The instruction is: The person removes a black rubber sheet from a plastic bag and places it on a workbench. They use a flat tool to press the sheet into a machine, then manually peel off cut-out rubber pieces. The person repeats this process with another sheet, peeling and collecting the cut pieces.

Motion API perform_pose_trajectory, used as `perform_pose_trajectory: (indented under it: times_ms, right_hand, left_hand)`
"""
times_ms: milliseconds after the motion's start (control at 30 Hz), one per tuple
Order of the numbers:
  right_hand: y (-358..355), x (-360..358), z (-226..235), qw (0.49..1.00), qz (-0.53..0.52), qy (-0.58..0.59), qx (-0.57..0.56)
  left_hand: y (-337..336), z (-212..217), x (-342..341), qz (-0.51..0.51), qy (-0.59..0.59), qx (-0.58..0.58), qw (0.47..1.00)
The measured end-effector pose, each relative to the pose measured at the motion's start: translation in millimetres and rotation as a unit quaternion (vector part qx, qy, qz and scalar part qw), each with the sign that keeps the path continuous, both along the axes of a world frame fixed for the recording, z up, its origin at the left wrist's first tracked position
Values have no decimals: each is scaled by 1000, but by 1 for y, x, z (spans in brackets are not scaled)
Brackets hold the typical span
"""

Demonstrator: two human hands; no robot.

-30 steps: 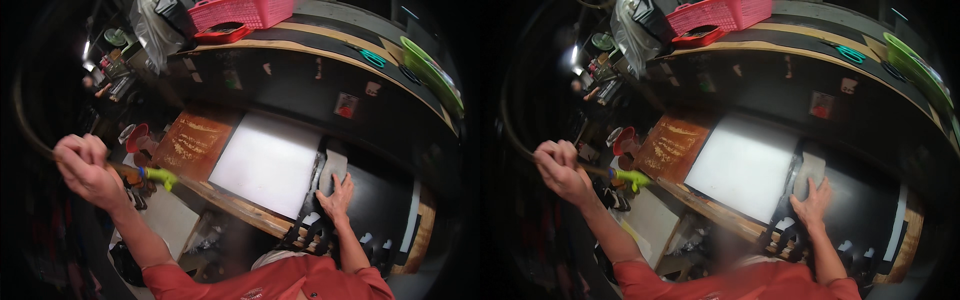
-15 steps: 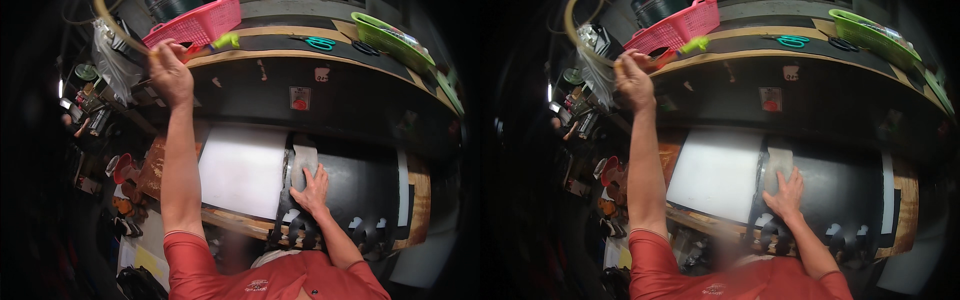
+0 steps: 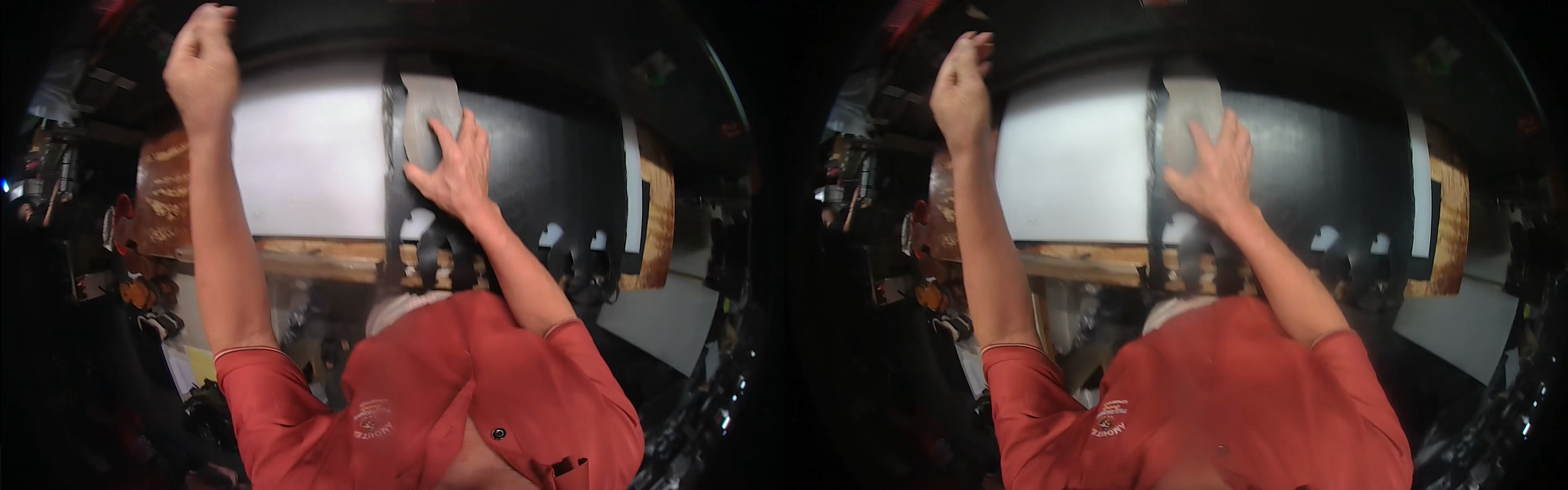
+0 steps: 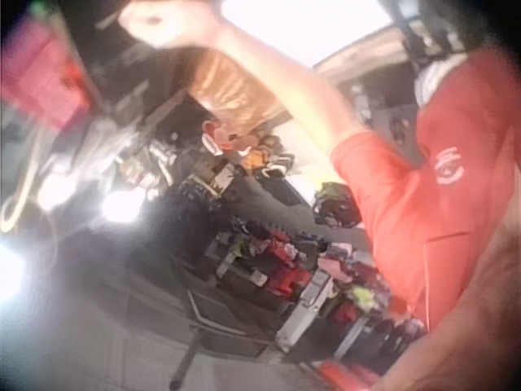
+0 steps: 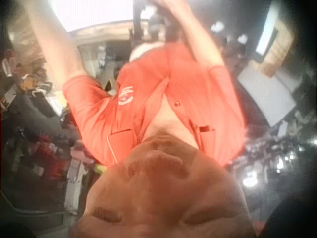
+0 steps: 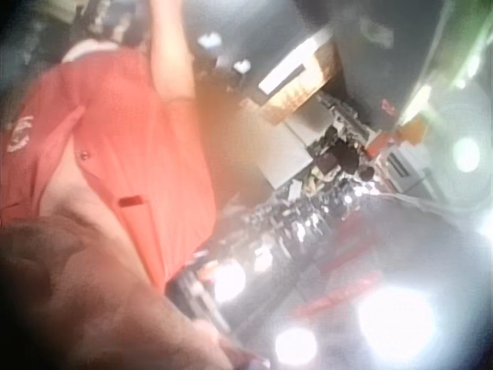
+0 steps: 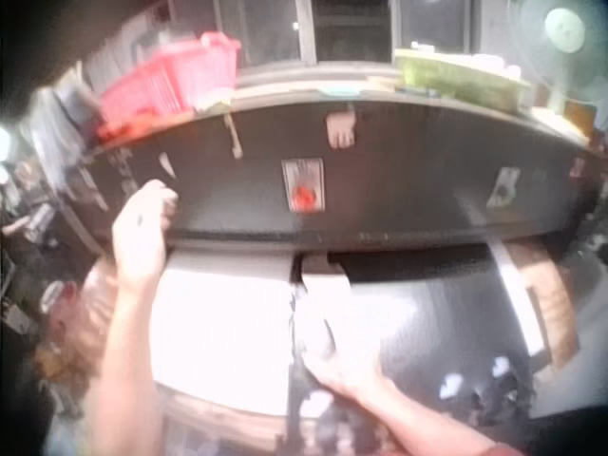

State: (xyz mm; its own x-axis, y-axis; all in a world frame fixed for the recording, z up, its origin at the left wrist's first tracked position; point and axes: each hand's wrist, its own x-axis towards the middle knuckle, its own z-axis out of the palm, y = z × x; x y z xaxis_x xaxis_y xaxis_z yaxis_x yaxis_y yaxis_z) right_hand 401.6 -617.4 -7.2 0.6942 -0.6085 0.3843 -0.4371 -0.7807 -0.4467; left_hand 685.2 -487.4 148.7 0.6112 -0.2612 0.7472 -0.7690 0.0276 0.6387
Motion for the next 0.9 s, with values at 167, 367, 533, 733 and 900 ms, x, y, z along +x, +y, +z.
perform_pose_trajectory:
  times_ms: [167, 367, 533, 733, 900]
  right_hand:
    - [-5, -12, 9, 994, 42, 35, 99]
    - [1, -36, 5, 992, 70, 61, 83]
    - [-3, -38, -4, 995, 89, -10, 42]
    - [0, -36, -7, 996, 69, -22, 46]
    - [4, -29, -3, 994, 68, -35, 74]
  left_hand:
    - [31, -136, -143, -133, 114, 295, 939]
    - [33, -184, -189, -60, -88, 357, 928]
    - [32, -190, -190, -60, -93, 356, 928]
    - [31, -187, -191, -61, -83, 361, 927]
    - [32, -180, -192, -74, -68, 360, 927]
